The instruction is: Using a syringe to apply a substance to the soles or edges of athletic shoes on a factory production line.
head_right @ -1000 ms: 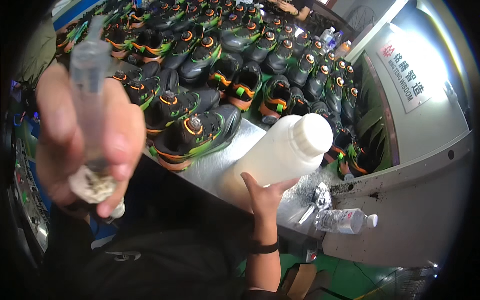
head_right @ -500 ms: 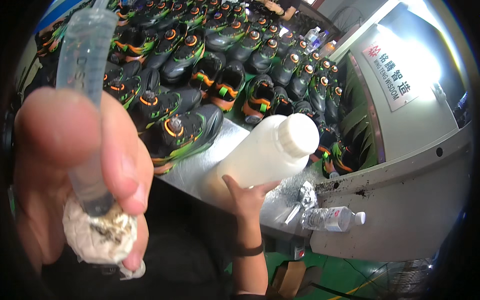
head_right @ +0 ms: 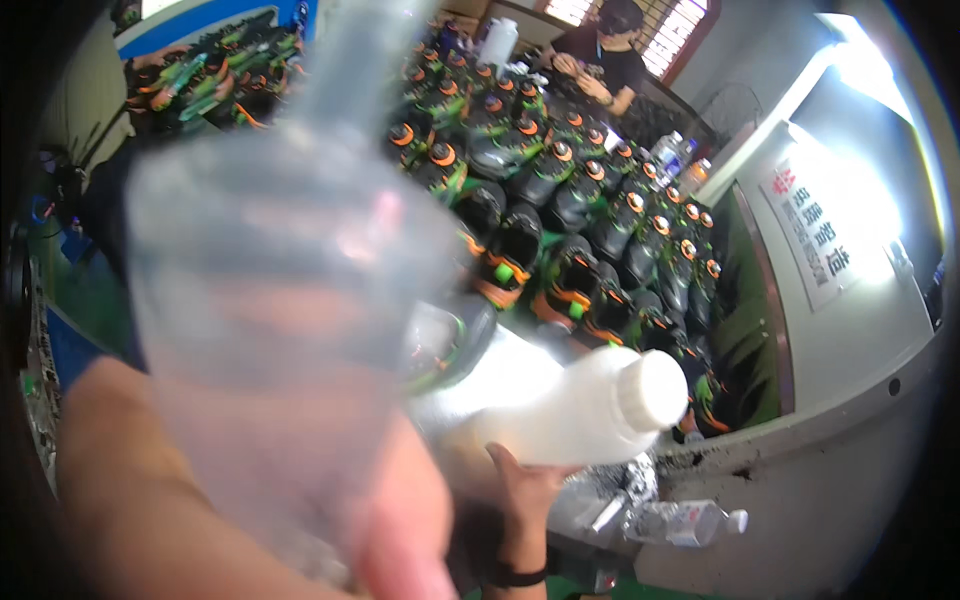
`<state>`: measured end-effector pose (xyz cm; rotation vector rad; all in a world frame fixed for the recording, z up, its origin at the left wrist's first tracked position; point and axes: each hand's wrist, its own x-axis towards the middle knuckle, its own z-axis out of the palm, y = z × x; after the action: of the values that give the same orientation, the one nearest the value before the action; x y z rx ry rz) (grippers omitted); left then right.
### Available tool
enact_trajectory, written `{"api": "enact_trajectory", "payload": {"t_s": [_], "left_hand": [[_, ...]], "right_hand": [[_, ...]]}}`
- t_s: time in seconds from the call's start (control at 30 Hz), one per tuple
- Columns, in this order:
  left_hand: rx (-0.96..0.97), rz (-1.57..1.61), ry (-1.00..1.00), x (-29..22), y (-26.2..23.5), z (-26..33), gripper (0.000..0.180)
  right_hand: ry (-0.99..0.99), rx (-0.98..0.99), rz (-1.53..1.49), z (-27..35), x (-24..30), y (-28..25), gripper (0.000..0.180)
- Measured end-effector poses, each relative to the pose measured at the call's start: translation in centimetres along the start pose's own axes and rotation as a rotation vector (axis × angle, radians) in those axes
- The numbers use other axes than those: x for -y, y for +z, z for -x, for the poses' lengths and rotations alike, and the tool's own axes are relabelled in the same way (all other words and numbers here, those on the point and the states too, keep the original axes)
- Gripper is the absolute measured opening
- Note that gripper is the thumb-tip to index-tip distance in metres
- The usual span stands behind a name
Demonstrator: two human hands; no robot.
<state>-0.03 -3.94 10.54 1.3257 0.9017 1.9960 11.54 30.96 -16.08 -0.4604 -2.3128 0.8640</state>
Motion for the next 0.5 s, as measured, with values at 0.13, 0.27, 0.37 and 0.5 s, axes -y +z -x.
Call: {"api": "enact_trajectory", "payload": {"t_s": [0.13,0.27,0.37,0.5], "left_hand": [[-0.056,0.024,-0.027,-0.3,0.2,1.8,0.085],[-0.146,0.174,-0.046,2.7,2.7,2.1,0.087],[-0.135,0.214,-0.045,3.3,1.9,2.3,0.089],[-0.128,0.195,-0.029,3.6,3.8,0.3,0.09]], "right_hand": [[-0.121,-0.04,0.061,0.5,0.7,0.0,0.064],[0.037,0.076,-0.159,-0.1,3.3,-0.5,0.098],[0.111,0.057,-0.341,-0.8,4.0,1.0,0.124],[0.079,0.048,-0.317,-0.3,3.5,0.0,0.123]]}}
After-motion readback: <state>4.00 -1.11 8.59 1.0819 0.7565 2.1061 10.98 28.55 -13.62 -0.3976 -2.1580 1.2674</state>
